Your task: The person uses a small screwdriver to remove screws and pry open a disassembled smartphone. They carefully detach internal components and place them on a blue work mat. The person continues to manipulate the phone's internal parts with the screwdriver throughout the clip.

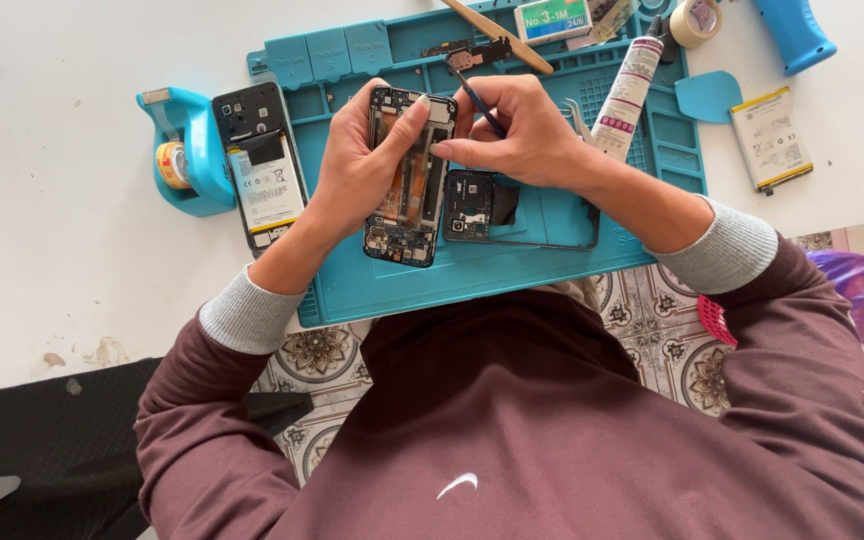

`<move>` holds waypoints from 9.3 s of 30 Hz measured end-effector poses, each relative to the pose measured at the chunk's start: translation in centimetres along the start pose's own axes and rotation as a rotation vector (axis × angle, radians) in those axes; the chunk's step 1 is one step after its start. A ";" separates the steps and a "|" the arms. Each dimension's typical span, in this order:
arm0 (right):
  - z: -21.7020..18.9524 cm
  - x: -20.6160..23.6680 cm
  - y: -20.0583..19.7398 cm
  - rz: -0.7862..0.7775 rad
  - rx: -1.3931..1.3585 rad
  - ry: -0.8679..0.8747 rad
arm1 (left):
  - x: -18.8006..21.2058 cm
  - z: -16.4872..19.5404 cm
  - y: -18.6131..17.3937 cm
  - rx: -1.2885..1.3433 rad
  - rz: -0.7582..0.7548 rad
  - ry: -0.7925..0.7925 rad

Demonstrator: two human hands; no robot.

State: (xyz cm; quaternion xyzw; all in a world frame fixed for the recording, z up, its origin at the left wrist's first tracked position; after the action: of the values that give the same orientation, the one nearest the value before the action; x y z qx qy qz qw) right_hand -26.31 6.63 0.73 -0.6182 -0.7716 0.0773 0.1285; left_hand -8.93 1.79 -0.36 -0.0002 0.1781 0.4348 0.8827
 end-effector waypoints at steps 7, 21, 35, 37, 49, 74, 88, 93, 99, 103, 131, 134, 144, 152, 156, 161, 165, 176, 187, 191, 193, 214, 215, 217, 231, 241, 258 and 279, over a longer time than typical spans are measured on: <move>0.2 -0.2 0.1 -0.001 0.000 -0.005 | 0.0 0.4 0.1 -0.001 -0.009 -0.010; -0.3 0.4 -0.1 0.063 0.067 -0.019 | 0.7 0.9 0.5 -0.102 -0.068 0.063; 0.4 -0.3 0.0 -0.046 -0.183 0.132 | 0.3 -0.5 0.0 0.206 0.007 -0.096; 0.3 -0.4 -0.1 -0.009 -0.113 0.131 | 0.3 -0.4 0.1 0.137 -0.016 -0.082; 1.4 -0.5 -2.0 0.094 -0.519 0.100 | 0.2 -0.2 -0.6 0.372 -0.010 -0.206; -4.7 2.3 3.4 -0.262 0.394 -0.156 | -0.5 -0.4 -1.3 0.744 0.089 0.049; -4.0 1.3 -0.3 0.118 0.395 -0.230 | -0.6 -1.9 -1.4 0.569 0.116 -0.152; -3.8 1.4 -0.5 0.121 0.440 -0.239 | 0.1 -2.5 -0.6 0.510 0.060 -0.191; -3.9 1.9 1.1 0.098 0.690 -0.368 | 0.8 -3.1 0.3 0.523 0.056 -0.252; -3.3 1.4 1.6 0.096 0.833 -0.248 | 1.3 -4.4 -0.1 0.506 0.068 -0.283; -3.4 3.9 6.1 0.094 0.820 -0.500 | -0.6 0.8 -2.6 0.375 0.150 0.110; -3.8 4.3 6.6 -0.003 0.695 -0.586 | -0.8 1.4 -5.8 0.461 0.289 0.181; -3.9 4.6 7.6 -0.361 0.731 -0.570 | -0.8 0.6 -8.8 0.554 0.383 0.208; -4.8 4.8 7.1 -0.411 0.681 -0.582 | -0.9 0.7 -8.2 0.676 0.296 0.203; -4.8 4.6 6.7 -0.347 0.672 -0.607 | -0.8 0.3 -7.7 0.706 0.263 0.172; -4.9 3.0 2.4 -0.074 0.546 -0.597 | -0.7 -0.2 -7.3 0.718 0.206 0.167; -3.6 1.3 -0.1 0.061 0.483 -0.375 | -0.8 0.2 -8.1 0.701 0.231 0.200; -4.1 1.3 1.3 0.042 0.535 -0.364 | -0.4 0.3 -6.8 0.710 0.225 0.146; -4.3 1.8 1.2 0.073 0.535 -0.458 | -0.7 0.4 -5.6 0.554 0.120 0.205; -4.2 1.8 1.4 0.042 0.548 -0.445 | -0.7 0.5 -5.1 0.570 0.084 0.186; -4.2 1.8 1.5 0.032 0.541 -0.455 | -0.7 0.5 -5.0 0.546 0.078 0.190; -2.9 1.9 3.0 0.001 0.583 -0.414 | -0.5 -0.7 -6.0 0.387 0.272 0.187; -3.0 1.9 3.0 0.004 0.581 -0.420 | -0.5 -0.8 -5.9 0.397 0.261 0.180; -3.0 1.9 2.9 0.011 0.584 -0.412 | -0.5 -0.8 -5.7 0.416 0.242 0.168; -3.0 1.8 3.1 0.007 0.610 -0.412 | -0.6 -1.6 -5.0 0.402 0.229 0.123; -2.8 1.7 3.1 0.000 0.624 -0.391 | -0.6 -1.7 -5.3 0.361 0.234 0.135; -3.9 4.2 5.8 0.241 1.158 -0.529 | 0.2 -3.5 -5.4 0.240 0.478 0.077; -3.9 2.1 1.4 0.251 0.494 -0.425 | -0.6 -2.6 -7.4 0.562 0.477 0.141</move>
State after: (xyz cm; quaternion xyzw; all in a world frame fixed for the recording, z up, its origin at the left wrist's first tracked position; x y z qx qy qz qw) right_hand -24.32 8.84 4.26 -0.6285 -0.6571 0.4040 0.1002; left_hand -4.34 -3.68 -3.76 0.2538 0.3458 0.5613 0.7077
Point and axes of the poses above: each hand's wrist, its own x-axis away from the middle knuckle, its own y-axis out of the palm, z = x × y, the point moved 6 cm from there along -x, towards the middle knuckle, and after that the axes turned 13 degrees about y, right-handed, at the moved point
